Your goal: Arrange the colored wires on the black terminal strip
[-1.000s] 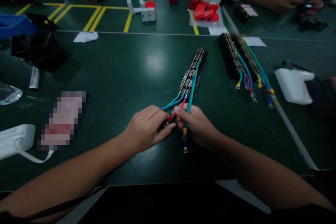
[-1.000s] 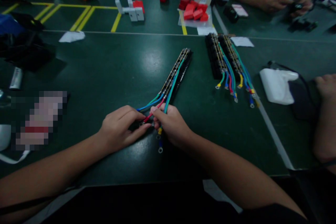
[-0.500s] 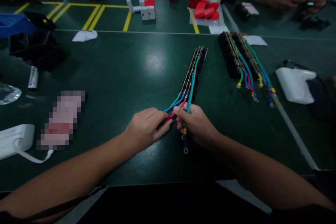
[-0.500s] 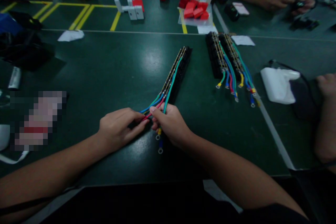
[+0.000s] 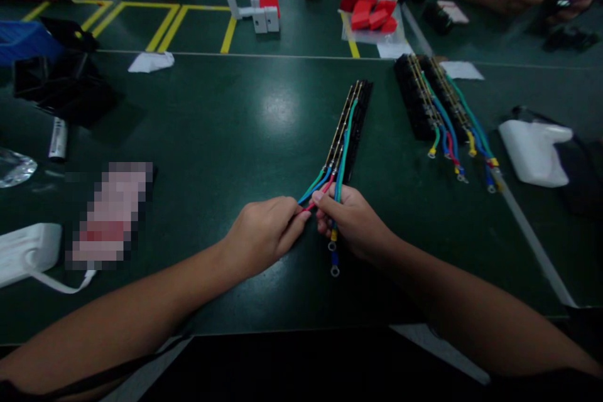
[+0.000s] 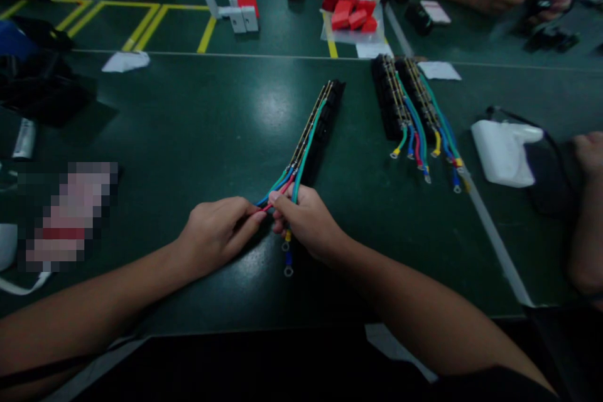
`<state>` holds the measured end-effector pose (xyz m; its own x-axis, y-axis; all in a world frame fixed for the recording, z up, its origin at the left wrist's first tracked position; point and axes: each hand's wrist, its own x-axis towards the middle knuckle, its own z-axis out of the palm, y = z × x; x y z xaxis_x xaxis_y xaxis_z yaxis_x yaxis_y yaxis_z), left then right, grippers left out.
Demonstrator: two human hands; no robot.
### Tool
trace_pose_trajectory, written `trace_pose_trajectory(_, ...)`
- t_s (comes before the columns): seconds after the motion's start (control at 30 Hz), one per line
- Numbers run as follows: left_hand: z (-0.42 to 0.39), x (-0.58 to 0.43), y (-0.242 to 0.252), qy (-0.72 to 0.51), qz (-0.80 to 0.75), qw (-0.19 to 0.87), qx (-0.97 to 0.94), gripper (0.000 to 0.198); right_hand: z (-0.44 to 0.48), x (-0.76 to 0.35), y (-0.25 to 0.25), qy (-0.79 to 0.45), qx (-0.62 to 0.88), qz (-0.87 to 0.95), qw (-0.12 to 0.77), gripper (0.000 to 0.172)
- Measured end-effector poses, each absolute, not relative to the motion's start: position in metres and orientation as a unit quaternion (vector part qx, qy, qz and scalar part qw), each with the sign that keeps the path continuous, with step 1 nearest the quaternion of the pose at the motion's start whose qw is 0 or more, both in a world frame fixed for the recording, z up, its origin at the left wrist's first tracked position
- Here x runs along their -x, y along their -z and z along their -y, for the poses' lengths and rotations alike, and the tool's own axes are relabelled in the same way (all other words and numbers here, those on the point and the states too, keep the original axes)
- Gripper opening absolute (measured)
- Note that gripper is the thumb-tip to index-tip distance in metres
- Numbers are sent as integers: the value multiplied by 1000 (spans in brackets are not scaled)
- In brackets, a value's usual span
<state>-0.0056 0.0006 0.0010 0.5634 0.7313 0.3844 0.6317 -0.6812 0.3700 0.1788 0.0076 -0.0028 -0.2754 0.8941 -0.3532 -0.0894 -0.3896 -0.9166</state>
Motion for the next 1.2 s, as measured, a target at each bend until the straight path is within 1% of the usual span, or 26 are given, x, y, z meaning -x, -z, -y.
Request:
trace_pose_trajectory(0.3,1,8,0,-269,-387,117,-874,18,-7,-180,6,-677,479,425,362,27)
trace_pose_trajectory(0.43,0,6,-1,-257,-391,143,-872,20,-7,-180,7,-678,479,423,365,28)
trace_pose_trajectory(0.63,0,4,-2,-239,-397,154,-873,26,-7,-179,7,-677,478,425,364,28)
trace_pose_trajectory(0.87,0,6,-2,-246,-393,130,-877,23,-8,-179,8,-676,477,427,364,27)
trace_pose_trajectory(1.0,0,6,-1,-247,-394,138,-874,21,-7,-180,8,-676,477,429,363,27)
trace_pose_trajectory(1.2,0,4,-1,-226,-399,140,-877,28,-8,-179,7,-677,476,429,362,25)
